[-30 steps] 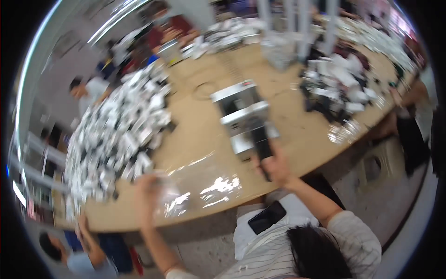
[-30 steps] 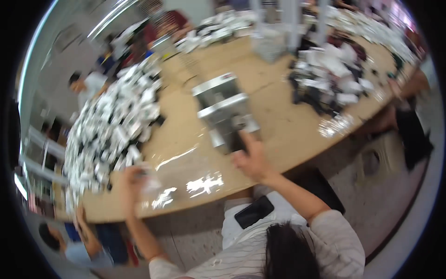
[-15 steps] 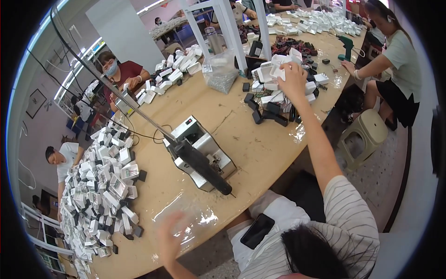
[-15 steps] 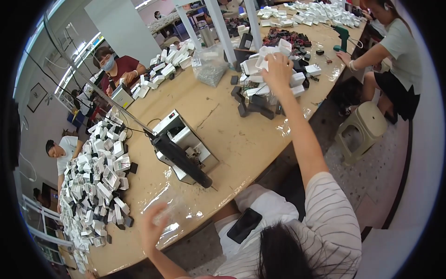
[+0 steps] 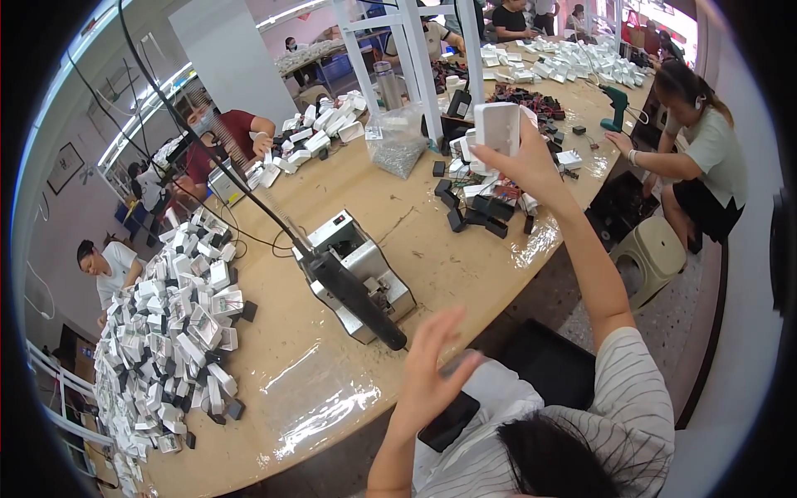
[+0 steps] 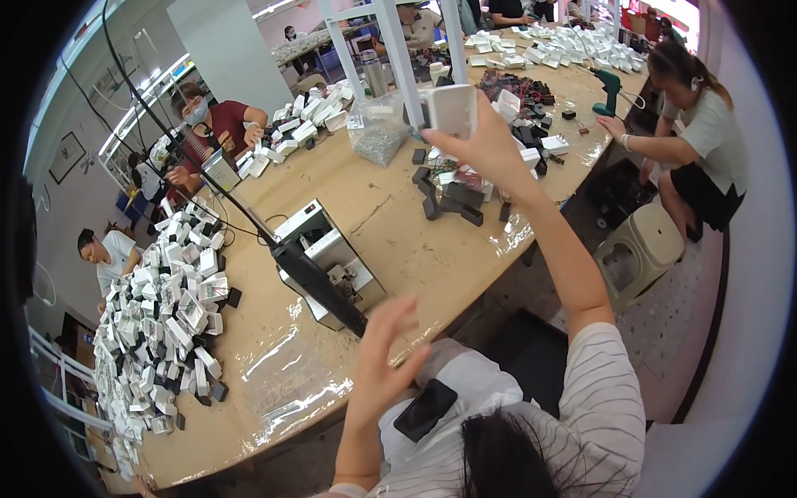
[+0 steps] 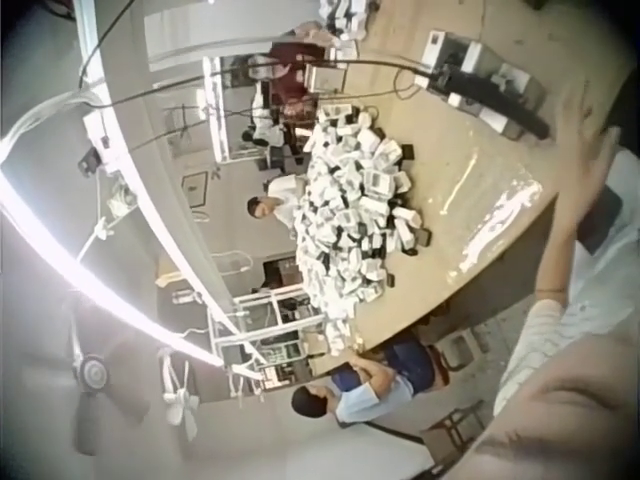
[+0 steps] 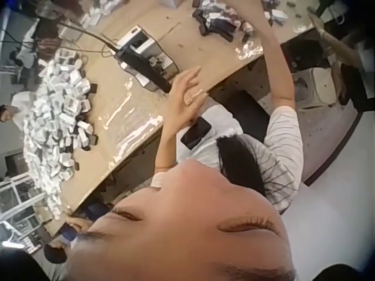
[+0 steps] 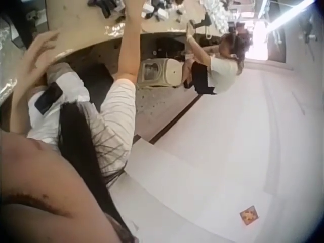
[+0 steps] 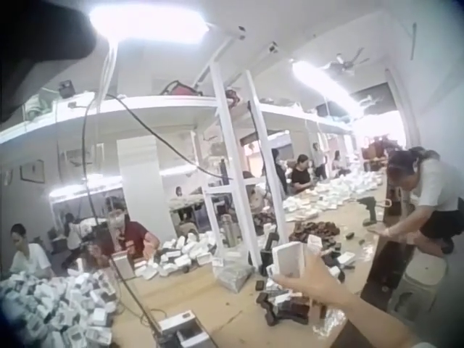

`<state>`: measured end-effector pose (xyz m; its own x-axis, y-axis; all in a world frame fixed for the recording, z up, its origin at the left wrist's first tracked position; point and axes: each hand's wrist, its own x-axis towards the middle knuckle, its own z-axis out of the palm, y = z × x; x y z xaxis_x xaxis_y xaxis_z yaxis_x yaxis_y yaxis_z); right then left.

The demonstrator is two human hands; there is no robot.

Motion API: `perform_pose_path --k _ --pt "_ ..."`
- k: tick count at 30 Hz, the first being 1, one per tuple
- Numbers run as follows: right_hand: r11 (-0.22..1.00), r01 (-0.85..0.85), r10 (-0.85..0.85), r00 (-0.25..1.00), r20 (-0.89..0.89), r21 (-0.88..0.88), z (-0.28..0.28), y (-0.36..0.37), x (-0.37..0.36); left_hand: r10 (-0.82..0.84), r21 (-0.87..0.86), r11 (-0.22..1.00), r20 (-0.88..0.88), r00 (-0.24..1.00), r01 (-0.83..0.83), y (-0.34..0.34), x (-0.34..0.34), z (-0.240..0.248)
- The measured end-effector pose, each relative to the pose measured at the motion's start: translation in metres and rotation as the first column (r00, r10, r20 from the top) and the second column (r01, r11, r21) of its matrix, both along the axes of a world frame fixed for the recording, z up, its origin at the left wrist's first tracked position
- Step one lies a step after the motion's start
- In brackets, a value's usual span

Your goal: Stamping labels or sealing small white boxes using a manual press tool on an assembly line.

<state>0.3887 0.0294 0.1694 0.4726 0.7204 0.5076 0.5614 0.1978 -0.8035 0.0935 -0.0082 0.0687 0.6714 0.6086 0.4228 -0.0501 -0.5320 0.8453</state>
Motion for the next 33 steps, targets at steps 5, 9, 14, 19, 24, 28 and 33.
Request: perform_pose_path --k 5,9,14,19,24,28,33 --pt "0.946 -0.323 0.322 0.939 -0.121 0.015 0.006 -0.012 -0.060 0.318 0.245 0.909 0.111 0.941 -0.336 0.018 0.050 0.006" --pt "0.866 -0.496 0.478 0.790 -0.384 0.058 -0.035 -0.016 -0.098 0.376 0.072 0.922 0.070 0.924 -0.381 0.016 0.032 0.005" --pt "0.844 -0.490 0.489 0.870 -0.061 -0.217 -0.071 -0.038 -0.139 0.301 -0.332 0.895 -0.040 0.953 -0.297 -0.017 -0.057 -0.021" --pt "0.721 -0.671 0.577 0.720 -0.386 -0.174 -0.128 -0.049 -0.190 0.411 -0.461 0.784 -0.119 0.904 -0.417 -0.033 -0.127 -0.028" --pt "0.767 -0.582 0.605 0.796 0.002 -0.271 -0.168 -0.056 -0.226 0.520 -0.083 0.826 -0.270 0.810 -0.558 -0.032 -0.155 -0.036" --pt "0.745 -0.567 0.612 0.790 0.022 -0.352 -0.173 -0.055 -0.237 0.501 -0.025 0.847 -0.298 0.812 -0.532 -0.030 -0.163 -0.042" --pt "0.784 -0.464 0.554 0.823 0.126 -0.413 -0.170 -0.058 -0.237 0.486 -0.008 0.862 -0.272 0.830 -0.507 -0.020 -0.162 -0.049"
